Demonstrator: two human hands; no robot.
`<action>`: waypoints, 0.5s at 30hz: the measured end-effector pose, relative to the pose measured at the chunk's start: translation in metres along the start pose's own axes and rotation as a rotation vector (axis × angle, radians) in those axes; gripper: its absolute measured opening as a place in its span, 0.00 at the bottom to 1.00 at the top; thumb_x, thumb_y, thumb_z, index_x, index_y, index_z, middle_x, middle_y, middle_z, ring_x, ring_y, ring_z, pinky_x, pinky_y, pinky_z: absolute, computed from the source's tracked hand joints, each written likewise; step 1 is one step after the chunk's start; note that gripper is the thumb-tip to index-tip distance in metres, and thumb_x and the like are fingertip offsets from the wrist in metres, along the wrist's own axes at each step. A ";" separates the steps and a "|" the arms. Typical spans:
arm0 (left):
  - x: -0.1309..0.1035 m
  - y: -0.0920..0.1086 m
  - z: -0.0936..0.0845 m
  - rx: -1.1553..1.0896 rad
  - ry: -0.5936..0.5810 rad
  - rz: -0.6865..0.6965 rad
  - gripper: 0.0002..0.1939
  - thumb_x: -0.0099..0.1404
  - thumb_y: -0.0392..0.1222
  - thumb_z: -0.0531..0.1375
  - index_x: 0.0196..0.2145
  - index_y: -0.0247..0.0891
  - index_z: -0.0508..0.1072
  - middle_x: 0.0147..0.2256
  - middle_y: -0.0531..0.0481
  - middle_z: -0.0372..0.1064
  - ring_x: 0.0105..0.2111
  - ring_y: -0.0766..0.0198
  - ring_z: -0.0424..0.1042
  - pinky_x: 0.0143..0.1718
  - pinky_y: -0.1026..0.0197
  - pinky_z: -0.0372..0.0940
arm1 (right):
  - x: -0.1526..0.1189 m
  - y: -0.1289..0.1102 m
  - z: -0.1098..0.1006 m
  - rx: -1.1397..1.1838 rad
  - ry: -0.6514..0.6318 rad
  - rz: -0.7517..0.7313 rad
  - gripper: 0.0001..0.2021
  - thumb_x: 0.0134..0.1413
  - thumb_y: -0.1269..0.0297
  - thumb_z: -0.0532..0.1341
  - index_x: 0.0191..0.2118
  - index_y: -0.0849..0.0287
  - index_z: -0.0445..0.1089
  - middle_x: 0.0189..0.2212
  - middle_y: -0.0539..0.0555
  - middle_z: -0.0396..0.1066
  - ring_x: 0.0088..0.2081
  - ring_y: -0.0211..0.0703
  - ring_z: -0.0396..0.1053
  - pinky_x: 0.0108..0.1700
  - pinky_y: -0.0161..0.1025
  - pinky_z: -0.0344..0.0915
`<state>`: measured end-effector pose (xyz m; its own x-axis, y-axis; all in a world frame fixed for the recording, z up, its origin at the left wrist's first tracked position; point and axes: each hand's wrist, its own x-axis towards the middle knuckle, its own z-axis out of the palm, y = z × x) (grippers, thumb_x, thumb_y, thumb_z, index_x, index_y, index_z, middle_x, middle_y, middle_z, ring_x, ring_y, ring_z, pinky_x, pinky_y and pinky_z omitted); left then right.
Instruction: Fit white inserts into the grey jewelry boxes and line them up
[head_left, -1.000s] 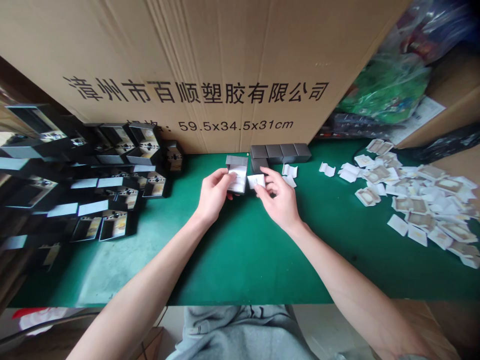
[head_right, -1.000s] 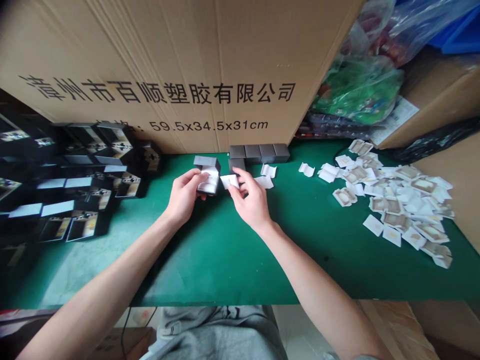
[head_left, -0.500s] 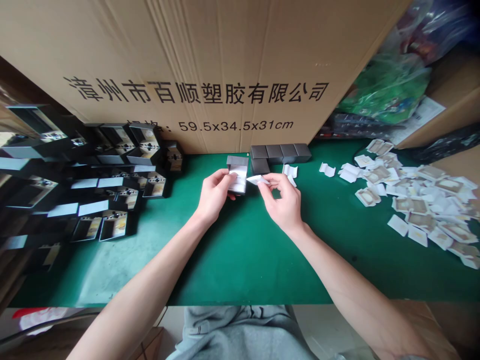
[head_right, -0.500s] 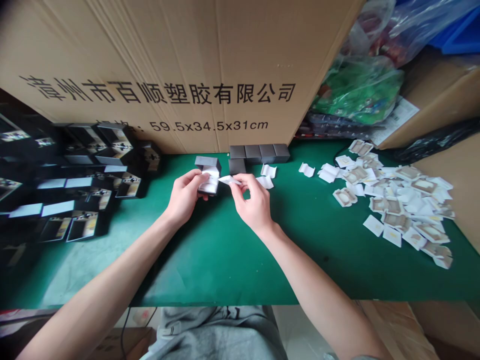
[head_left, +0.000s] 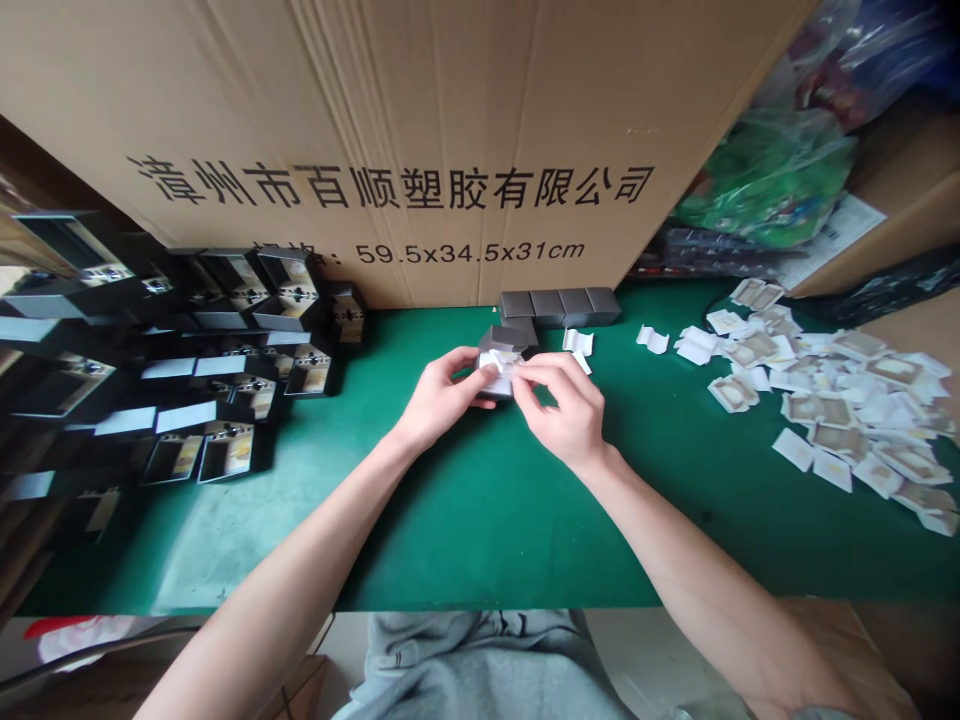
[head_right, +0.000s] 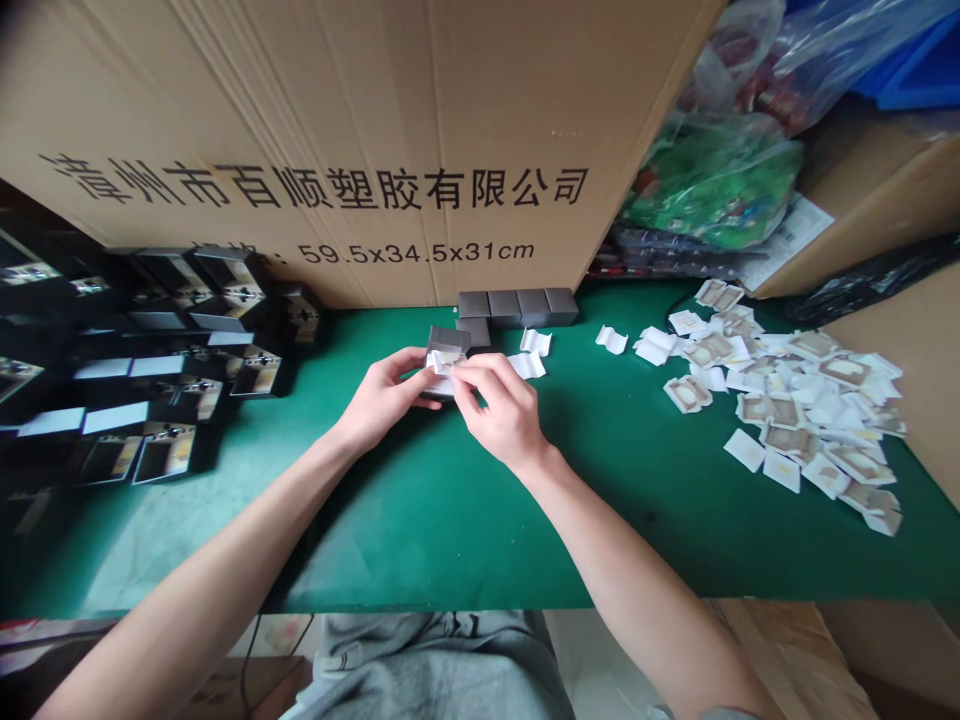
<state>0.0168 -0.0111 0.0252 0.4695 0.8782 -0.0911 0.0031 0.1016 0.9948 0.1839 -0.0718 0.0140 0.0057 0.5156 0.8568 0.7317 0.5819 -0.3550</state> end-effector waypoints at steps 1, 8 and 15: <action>0.000 0.000 0.000 0.012 -0.017 0.000 0.20 0.63 0.52 0.66 0.45 0.34 0.75 0.46 0.45 0.74 0.37 0.64 0.74 0.34 0.63 0.76 | -0.001 0.001 0.001 -0.011 -0.005 0.003 0.09 0.60 0.76 0.63 0.43 0.56 0.74 0.37 0.55 0.76 0.38 0.41 0.77 0.41 0.39 0.77; 0.000 -0.002 0.001 0.021 -0.131 -0.024 0.22 0.62 0.54 0.66 0.45 0.34 0.74 0.47 0.45 0.72 0.36 0.65 0.73 0.33 0.64 0.75 | -0.004 0.006 0.002 -0.101 -0.039 0.037 0.07 0.61 0.75 0.63 0.41 0.59 0.77 0.37 0.57 0.78 0.37 0.43 0.78 0.42 0.38 0.77; 0.000 -0.003 0.001 -0.008 -0.095 -0.025 0.22 0.62 0.52 0.67 0.47 0.33 0.73 0.48 0.44 0.72 0.38 0.64 0.74 0.33 0.64 0.76 | -0.005 0.007 0.002 -0.083 -0.083 0.069 0.12 0.66 0.73 0.58 0.48 0.57 0.78 0.43 0.57 0.80 0.44 0.44 0.79 0.49 0.39 0.77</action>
<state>0.0179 -0.0119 0.0227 0.5512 0.8270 -0.1109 0.0091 0.1270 0.9919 0.1878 -0.0693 0.0066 0.0036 0.6048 0.7964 0.7855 0.4911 -0.3765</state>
